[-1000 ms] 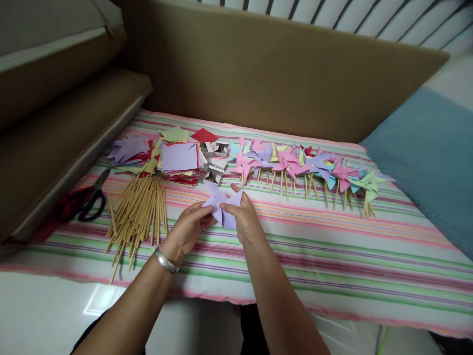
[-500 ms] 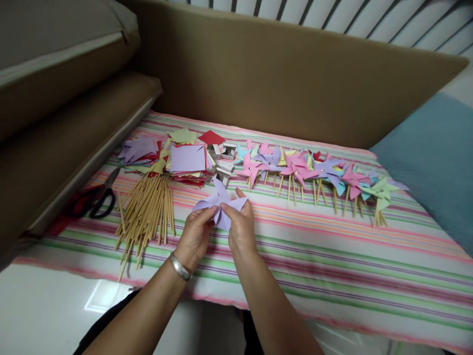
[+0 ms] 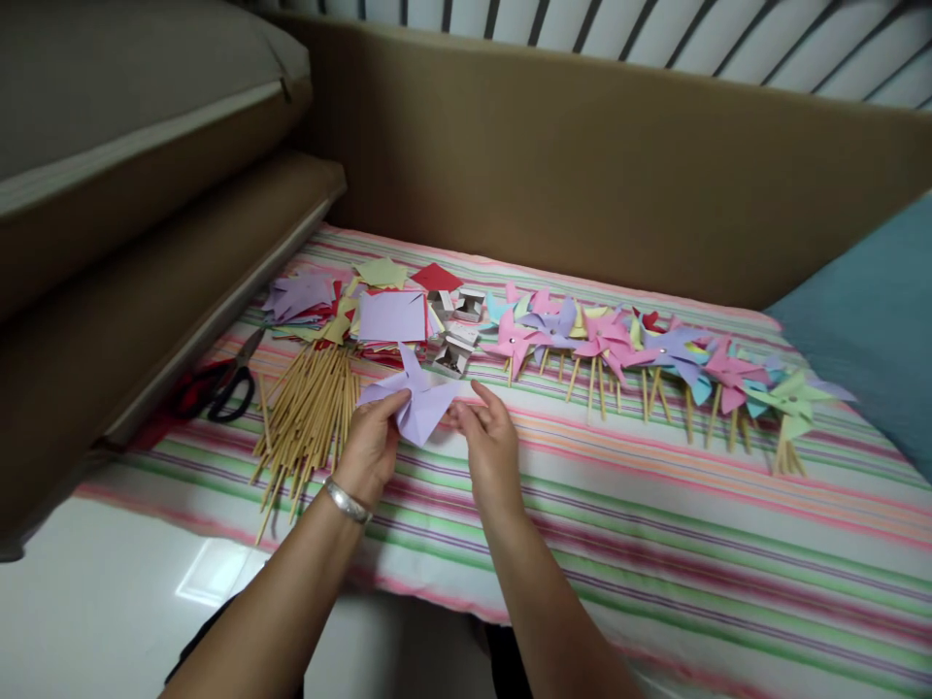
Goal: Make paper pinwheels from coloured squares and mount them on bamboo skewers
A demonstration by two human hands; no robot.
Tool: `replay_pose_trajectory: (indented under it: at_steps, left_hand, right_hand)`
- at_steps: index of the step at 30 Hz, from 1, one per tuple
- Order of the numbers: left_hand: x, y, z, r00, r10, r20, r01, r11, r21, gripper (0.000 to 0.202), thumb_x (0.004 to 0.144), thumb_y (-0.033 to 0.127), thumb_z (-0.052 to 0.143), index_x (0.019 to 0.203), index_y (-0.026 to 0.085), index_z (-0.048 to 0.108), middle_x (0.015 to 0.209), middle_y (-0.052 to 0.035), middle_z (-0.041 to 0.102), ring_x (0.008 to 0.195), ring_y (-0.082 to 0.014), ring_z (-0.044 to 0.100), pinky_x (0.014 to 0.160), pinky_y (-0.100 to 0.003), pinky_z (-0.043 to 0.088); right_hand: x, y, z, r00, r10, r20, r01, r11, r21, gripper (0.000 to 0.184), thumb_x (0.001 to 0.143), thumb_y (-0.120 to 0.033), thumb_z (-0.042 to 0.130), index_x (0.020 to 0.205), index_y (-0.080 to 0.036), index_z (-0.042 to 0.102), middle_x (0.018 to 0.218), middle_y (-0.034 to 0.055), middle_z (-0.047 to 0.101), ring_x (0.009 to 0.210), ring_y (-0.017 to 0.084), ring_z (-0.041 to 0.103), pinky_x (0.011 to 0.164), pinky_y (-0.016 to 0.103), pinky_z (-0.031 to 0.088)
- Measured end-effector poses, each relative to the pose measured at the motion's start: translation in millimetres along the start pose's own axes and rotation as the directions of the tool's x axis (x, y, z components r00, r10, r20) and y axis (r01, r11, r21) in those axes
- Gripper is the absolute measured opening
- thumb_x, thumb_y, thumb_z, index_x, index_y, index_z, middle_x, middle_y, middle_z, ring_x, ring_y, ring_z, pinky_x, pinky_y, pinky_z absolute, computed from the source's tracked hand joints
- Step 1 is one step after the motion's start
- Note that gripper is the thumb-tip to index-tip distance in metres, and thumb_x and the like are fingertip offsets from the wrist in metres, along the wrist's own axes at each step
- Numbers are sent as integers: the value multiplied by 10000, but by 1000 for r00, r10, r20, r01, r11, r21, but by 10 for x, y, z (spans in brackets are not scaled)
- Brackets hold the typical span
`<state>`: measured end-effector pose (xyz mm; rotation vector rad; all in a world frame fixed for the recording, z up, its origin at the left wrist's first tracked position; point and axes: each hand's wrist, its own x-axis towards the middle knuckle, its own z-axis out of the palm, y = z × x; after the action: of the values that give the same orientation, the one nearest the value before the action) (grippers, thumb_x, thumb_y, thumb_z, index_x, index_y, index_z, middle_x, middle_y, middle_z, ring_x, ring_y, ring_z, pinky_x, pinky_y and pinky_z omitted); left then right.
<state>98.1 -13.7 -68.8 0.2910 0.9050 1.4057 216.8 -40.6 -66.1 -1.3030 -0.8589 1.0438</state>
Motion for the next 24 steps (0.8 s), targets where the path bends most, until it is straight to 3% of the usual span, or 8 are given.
replay_pose_trajectory:
  at_steps: [2, 5, 9, 24]
  left_hand:
    - [50, 81, -36, 1000, 1, -30, -1, 1000, -12, 231, 541, 95, 759, 756, 111, 675, 784, -38, 715, 716, -144, 641, 733, -254, 478]
    - [73, 153, -60, 999, -18, -37, 18, 1000, -8, 243, 538, 86, 754, 764, 110, 668, 798, -45, 714, 724, -153, 644, 723, -259, 489]
    - [52, 175, -55, 998, -52, -41, 52, 999, -4, 231, 549, 84, 745, 765, 114, 667, 764, -34, 706, 679, -142, 634, 662, -248, 498]
    - [46, 134, -63, 994, -108, 32, 107, 994, 19, 222, 546, 98, 752, 753, 108, 673, 701, -26, 683, 610, -129, 603, 609, -241, 494]
  right_hand:
    - [-23, 0, -36, 986, -165, 6, 164, 972, -168, 383, 791, -264, 587, 1167, -196, 552, 815, 21, 648, 774, 164, 613, 763, 325, 479]
    - [-68, 10, -58, 907, -403, 124, 420, 836, -352, 284, 815, -184, 556, 1088, -229, 620, 862, 25, 645, 805, 158, 600, 797, 316, 471]
    - [-96, 44, -52, 778, -523, 349, 628, 662, -408, 294, 840, -127, 515, 1084, -245, 630, 919, 39, 647, 881, 169, 599, 815, 312, 474]
    - [-66, 107, -49, 743, -539, 397, 670, 608, -426, 257, 849, -140, 513, 1030, -241, 664, 887, 55, 632, 905, 190, 596, 814, 335, 482]
